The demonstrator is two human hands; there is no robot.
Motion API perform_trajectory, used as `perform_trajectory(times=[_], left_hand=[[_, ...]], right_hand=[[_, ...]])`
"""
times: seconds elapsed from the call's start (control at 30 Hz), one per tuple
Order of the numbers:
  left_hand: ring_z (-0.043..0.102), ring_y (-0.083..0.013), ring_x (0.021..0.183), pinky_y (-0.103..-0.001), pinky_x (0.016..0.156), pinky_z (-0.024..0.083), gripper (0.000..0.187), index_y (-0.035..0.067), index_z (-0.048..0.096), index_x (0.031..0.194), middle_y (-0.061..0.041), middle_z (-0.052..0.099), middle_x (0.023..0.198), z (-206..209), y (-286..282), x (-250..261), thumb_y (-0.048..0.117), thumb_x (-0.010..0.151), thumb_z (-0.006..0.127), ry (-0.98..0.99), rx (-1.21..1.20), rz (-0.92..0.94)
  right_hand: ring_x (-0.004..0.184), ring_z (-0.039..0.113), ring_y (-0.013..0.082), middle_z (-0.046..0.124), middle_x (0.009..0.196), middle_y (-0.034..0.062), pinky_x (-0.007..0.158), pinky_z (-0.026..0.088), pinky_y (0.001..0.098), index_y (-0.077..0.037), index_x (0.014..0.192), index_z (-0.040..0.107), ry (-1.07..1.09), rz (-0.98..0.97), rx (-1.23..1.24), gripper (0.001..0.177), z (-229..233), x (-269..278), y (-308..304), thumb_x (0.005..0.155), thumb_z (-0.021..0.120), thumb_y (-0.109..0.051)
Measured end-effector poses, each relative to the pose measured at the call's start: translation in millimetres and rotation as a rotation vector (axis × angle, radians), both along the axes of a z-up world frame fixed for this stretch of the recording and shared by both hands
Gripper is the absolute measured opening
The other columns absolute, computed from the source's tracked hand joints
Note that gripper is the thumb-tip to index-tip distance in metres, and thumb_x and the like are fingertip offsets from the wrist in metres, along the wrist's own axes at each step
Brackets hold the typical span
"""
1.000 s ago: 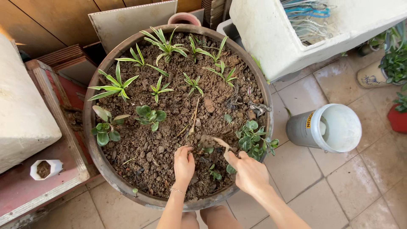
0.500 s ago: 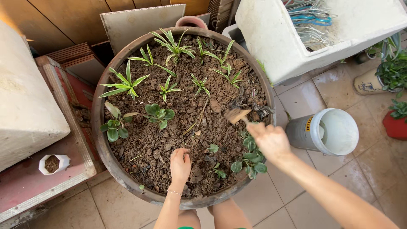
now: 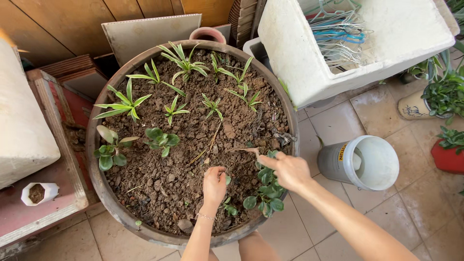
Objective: The person plants small leafy plants into a large round pot filled with soil. They use a small hand trowel to dig holes, place the plants, and pat the soil around the base of each plant.
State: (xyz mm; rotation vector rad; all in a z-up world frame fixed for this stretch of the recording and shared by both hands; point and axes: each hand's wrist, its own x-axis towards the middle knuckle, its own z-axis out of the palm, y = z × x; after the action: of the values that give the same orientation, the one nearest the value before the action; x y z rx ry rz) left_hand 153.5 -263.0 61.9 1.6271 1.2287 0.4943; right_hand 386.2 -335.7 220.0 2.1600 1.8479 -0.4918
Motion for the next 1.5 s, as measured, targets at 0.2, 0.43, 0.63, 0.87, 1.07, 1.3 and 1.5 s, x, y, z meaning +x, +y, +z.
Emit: perform_trajectory(times=[0.2,0.43,0.63,0.87,1.07,1.3,1.5], left_hand=[[0.064,-0.0276,0.095,-0.041,0.083,0.053,0.017,-0.001,0.072,0.105,-0.014,0.068,0.106,-8,-5,34,0.007,0.093,0.062,0.064,0.044,0.029],[0.065,-0.0268,0.091,-0.039,0.082,0.053,0.017,-0.001,0.072,0.104,-0.014,0.069,0.103,-9,-11,79,0.008,0.092,0.064,0.043,0.031,0.013],[0.067,-0.0249,0.091,-0.037,0.08,0.055,0.018,0.0,0.073,0.105,-0.012,0.069,0.104,-4,-6,89,0.009,0.093,0.062,0.027,-0.013,0.017],[0.067,-0.0257,0.092,-0.038,0.083,0.055,0.02,-0.001,0.071,0.107,-0.013,0.069,0.103,6,-2,82,0.01,0.093,0.062,0.036,-0.032,0.04],[0.066,-0.0267,0.093,-0.04,0.086,0.053,0.019,-0.001,0.071,0.106,-0.013,0.07,0.1,4,-4,79,0.01,0.092,0.063,0.052,-0.002,0.024],[0.068,-0.027,0.093,-0.04,0.086,0.054,0.017,0.001,0.072,0.101,-0.013,0.07,0.103,-9,-13,89,0.009,0.09,0.063,0.012,-0.01,-0.002],[0.068,-0.0285,0.093,-0.041,0.085,0.054,0.017,0.0,0.072,0.101,-0.014,0.071,0.1,-17,-17,98,0.009,0.089,0.064,0.024,0.008,-0.045]], right_hand=[[0.073,0.071,0.0275,0.066,0.096,0.0071,0.06,0.057,0.0426,-0.04,0.148,0.049,-0.027,-0.323,0.06,0.065,17,64,-7,0.089,0.066,-0.016],[0.08,0.074,0.0263,0.067,0.109,0.0064,0.071,0.063,0.0409,-0.051,0.152,0.041,0.066,-0.387,-0.1,0.068,1,73,5,0.095,0.058,-0.02],[0.101,0.073,0.0276,0.069,0.12,0.0051,0.086,0.06,0.0432,-0.053,0.152,0.039,0.045,-0.57,-0.189,0.068,-23,98,-3,0.094,0.064,-0.028],[0.117,0.069,0.0295,0.071,0.129,0.0029,0.097,0.057,0.0428,-0.055,0.15,0.043,0.106,-0.843,-0.244,0.067,-27,96,-5,0.09,0.068,-0.043],[0.115,0.07,0.0281,0.076,0.121,0.0045,0.097,0.056,0.0414,-0.049,0.152,0.045,0.224,-1.085,-0.123,0.069,-27,84,-28,0.088,0.069,-0.043],[0.053,0.057,0.0203,0.076,0.086,0.0112,0.053,0.047,0.0382,-0.029,0.157,0.046,0.575,-1.347,0.085,0.07,-9,45,-65,0.09,0.064,-0.03],[0.054,0.062,0.021,0.078,0.087,0.013,0.053,0.051,0.0361,-0.028,0.159,0.043,0.489,-1.338,-0.051,0.067,-39,41,-63,0.094,0.059,-0.032]])
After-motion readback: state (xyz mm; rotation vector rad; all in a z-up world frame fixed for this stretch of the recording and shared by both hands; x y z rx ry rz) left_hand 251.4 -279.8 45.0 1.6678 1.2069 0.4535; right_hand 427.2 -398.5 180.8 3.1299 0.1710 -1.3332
